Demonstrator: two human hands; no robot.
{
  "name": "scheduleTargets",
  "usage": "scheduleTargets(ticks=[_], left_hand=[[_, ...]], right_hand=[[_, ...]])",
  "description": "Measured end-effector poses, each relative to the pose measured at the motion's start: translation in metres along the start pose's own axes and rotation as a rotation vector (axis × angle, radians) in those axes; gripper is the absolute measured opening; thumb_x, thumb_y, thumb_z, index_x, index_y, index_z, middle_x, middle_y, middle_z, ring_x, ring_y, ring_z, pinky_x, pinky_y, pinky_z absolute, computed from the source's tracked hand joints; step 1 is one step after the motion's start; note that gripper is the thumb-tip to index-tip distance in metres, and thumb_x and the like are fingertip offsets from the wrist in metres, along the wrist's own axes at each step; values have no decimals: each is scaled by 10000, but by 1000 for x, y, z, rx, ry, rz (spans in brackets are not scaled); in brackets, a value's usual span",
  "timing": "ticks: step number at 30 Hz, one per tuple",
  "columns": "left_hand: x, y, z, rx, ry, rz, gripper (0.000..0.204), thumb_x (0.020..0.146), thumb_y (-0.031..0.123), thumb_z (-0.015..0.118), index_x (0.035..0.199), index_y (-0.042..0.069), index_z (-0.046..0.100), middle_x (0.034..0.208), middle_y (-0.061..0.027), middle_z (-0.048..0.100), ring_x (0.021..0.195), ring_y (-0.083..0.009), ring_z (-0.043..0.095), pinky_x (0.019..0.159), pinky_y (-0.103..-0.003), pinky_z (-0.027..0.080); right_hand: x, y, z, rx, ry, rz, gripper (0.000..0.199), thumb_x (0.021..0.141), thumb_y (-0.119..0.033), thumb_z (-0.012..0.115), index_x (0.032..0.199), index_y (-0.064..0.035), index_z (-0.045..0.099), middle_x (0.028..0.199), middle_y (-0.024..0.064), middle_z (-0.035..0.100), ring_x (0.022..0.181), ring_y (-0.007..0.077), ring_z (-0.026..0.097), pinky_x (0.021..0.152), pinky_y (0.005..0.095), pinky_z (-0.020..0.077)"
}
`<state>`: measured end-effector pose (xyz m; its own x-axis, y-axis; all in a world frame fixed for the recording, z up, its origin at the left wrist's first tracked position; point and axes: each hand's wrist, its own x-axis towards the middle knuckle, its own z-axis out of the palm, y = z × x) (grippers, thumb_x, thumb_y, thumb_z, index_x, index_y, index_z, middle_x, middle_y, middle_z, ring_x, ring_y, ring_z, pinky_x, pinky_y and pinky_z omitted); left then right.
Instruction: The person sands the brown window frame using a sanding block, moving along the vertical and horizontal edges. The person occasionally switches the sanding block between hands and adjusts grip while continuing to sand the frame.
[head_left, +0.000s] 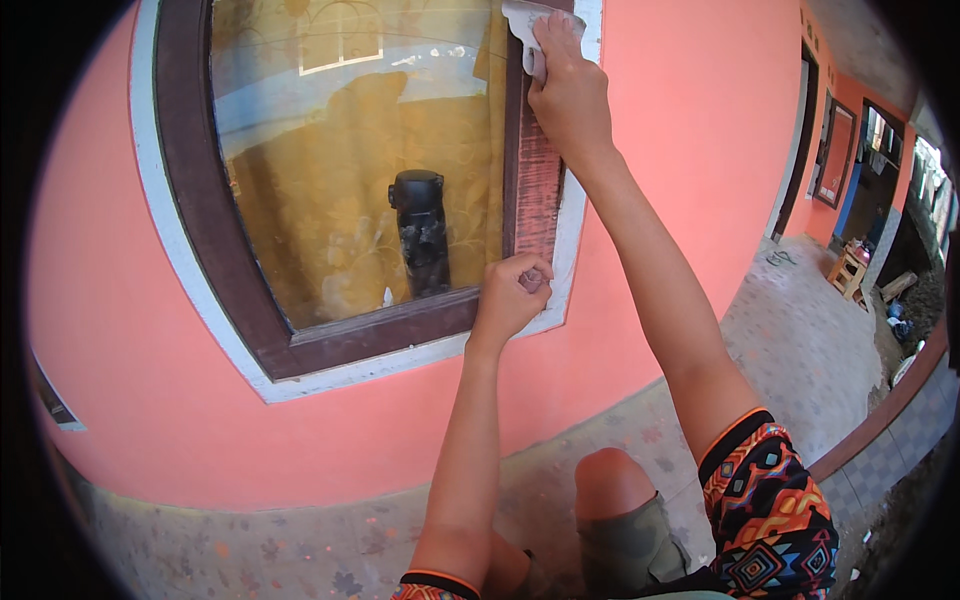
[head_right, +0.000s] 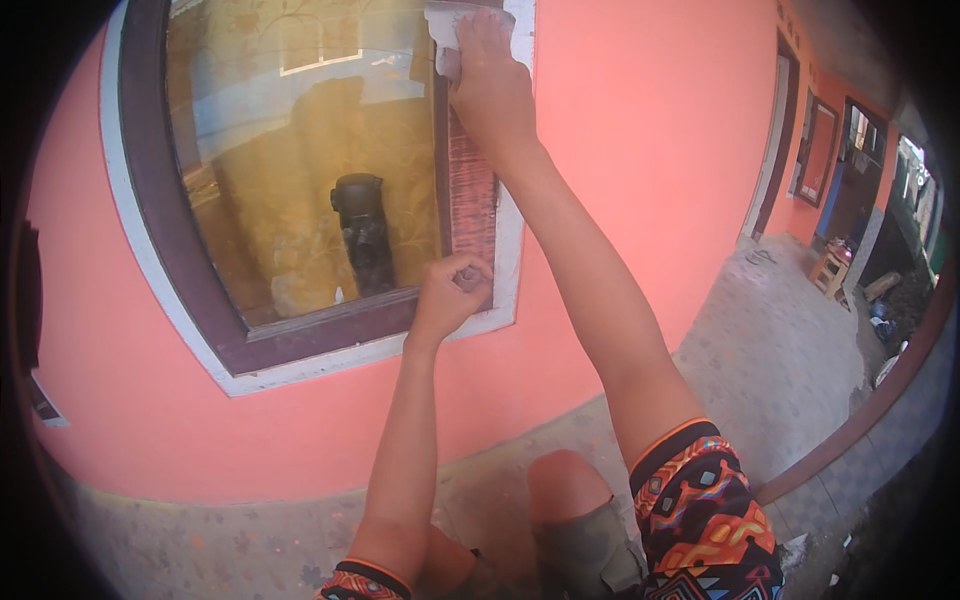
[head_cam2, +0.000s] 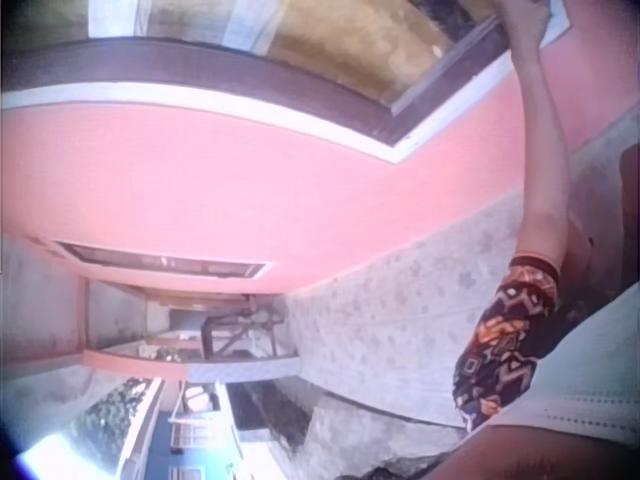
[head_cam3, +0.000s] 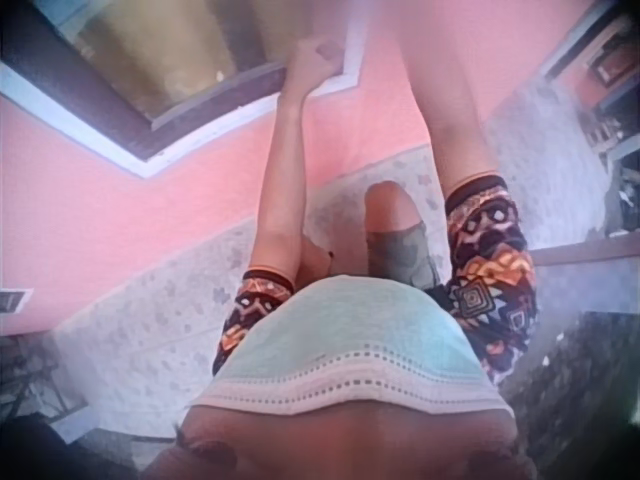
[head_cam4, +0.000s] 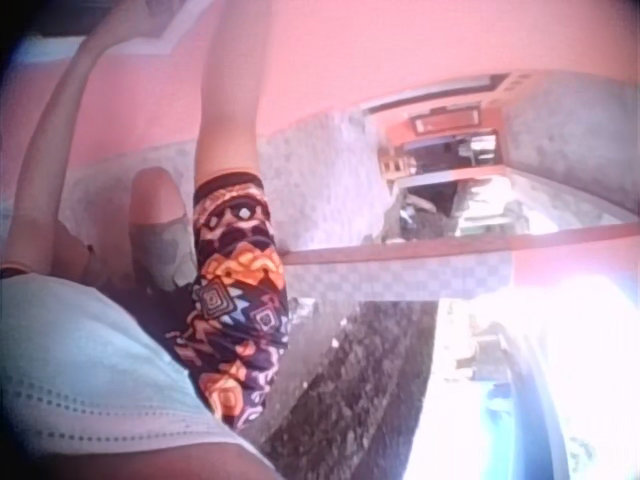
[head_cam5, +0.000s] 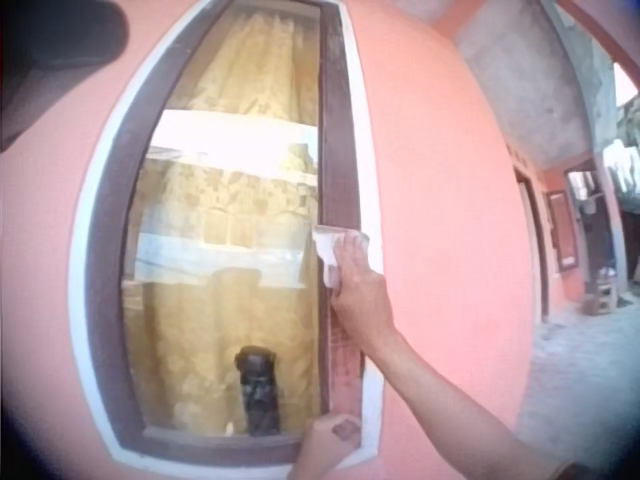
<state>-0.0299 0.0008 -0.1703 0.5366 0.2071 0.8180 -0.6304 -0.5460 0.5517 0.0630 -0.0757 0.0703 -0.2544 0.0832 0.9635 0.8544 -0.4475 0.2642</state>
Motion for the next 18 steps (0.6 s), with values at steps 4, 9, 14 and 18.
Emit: scheduleTargets(ticks=[4, 9, 14, 18], left_hand=[[1, 1, 1, 0, 11, 1, 146, 742, -71, 747, 866, 4, 729, 701, -90, 630, 626, -149, 563, 613, -314, 472], [-1, 4, 0, 8, -1, 5, 143, 741, -76, 745, 861, -1, 724, 697, -96, 614, 626, -155, 569, 609, -325, 469], [-2, 4, -1, 19, -12, 9, 143, 742, -85, 745, 855, -1, 719, 698, -82, 609, 630, -147, 566, 614, -315, 474], [-1, 6, 0, 36, -10, -11, 140, 748, -84, 750, 858, -1, 723, 703, -76, 627, 632, -142, 571, 617, -312, 478]], right_hand=[[-80, -38, -15, 57, -113, 108, 628, 958, 34, 658, 1571, -25, 539, 1623, 283, 507, 1473, 442, 531, 1113, 477, 586], [-99, -42, -18, 106, -64, 13, 700, 932, 57, 675, 1605, -35, 505, 1638, 275, 490, 1485, 447, 512, 1173, 477, 547], [-5, -1, 9, 108, 49, 2, 623, 942, 44, 654, 1552, -26, 543, 1638, 256, 496, 1458, 463, 528, 1129, 490, 574], [-18, -3, 3, 122, 9, 20, 535, 1007, -49, 644, 1529, -4, 539, 1623, 281, 506, 1446, 506, 533, 1063, 513, 613]])
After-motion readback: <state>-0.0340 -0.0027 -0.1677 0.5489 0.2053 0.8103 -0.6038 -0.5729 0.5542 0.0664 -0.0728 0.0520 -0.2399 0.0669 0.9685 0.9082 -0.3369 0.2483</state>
